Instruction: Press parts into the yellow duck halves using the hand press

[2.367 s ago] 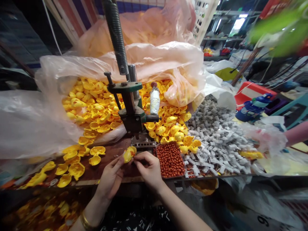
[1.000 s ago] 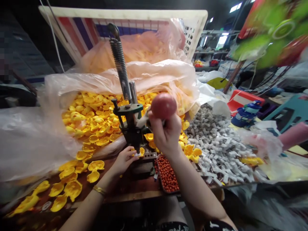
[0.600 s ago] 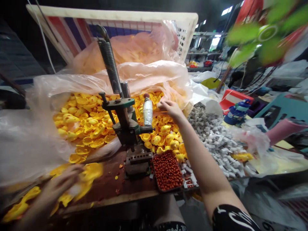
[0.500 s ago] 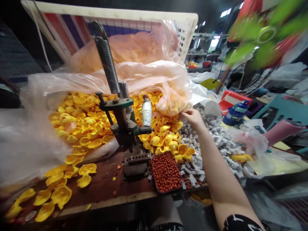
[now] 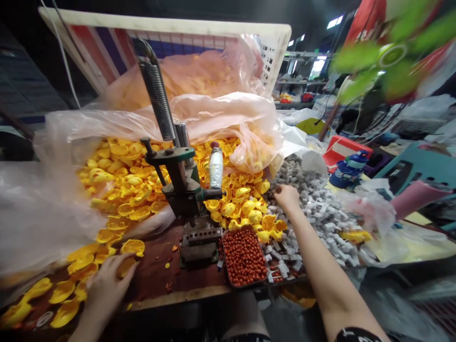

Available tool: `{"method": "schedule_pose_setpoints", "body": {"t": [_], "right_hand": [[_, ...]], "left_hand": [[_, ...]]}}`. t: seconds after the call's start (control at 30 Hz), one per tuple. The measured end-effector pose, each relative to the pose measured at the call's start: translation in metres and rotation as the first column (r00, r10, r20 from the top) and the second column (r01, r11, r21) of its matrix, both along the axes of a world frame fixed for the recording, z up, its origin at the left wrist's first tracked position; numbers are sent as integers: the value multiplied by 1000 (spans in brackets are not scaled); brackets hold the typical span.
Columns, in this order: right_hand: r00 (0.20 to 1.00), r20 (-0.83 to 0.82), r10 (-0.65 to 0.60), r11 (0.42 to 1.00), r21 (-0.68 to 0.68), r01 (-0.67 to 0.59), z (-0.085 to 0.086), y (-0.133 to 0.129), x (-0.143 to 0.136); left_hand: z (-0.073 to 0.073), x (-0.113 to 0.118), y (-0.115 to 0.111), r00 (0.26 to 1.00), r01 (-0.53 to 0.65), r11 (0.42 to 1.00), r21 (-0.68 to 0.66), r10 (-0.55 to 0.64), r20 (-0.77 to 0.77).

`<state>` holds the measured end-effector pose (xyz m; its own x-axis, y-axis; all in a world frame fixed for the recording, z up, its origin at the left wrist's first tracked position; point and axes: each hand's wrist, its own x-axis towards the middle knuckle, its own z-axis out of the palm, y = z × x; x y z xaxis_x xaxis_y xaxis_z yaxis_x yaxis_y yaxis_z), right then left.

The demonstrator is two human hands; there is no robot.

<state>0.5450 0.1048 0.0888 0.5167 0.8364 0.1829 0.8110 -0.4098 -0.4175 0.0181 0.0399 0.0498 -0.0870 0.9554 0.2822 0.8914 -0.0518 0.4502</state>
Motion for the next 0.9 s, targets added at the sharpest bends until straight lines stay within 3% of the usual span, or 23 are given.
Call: {"method": "schedule_pose_setpoints", "body": {"t": [0.07, 0.1, 0.13, 0.17, 0.23, 0.3, 0.33, 0.4, 0.53, 0.6, 0.9], "right_hand": [[970, -218, 105, 992, 85, -88, 8, -20, -13], [900, -385, 202, 975, 169, -147, 12, -32, -26], [772, -551, 316, 944, 263, -199, 15, -44, -43], [595, -685, 420, 906, 356, -230, 17, -56, -63], [253, -819, 515, 852, 456, -257, 21, -79, -109], [27, -861, 508, 827, 479, -295, 23, -96, -150], [-38, -865, 500, 812, 484, -328, 23, -103, -167], [-59, -850, 523, 753, 493, -436, 24, -112, -190], [112, -659, 744, 528, 475, -704, 24, -118, -204], [153, -565, 811, 460, 453, -763, 23, -119, -203], [224, -480, 848, 431, 378, -819, 24, -118, -206]], "left_hand": [[7, 8, -8, 954, 100, 994, 35, -106, 281], [12, 16, -13, 902, 157, 987, 18, -150, 406], [18, 26, -17, 841, 210, 978, -18, -171, 513], [24, 38, -21, 779, 261, 963, -63, -172, 603], [35, 64, -28, 662, 356, 927, -121, -158, 733], [45, 85, -31, 570, 437, 890, -127, -165, 805], [48, 93, -31, 534, 476, 871, -125, -174, 827], [54, 99, -30, 481, 560, 818, -131, -192, 855], [60, 98, -24, 421, 679, 715, -166, -194, 886], [63, 98, -22, 418, 712, 678, -181, -202, 886], [74, 107, -12, 461, 784, 560, -267, -237, 855]]}}
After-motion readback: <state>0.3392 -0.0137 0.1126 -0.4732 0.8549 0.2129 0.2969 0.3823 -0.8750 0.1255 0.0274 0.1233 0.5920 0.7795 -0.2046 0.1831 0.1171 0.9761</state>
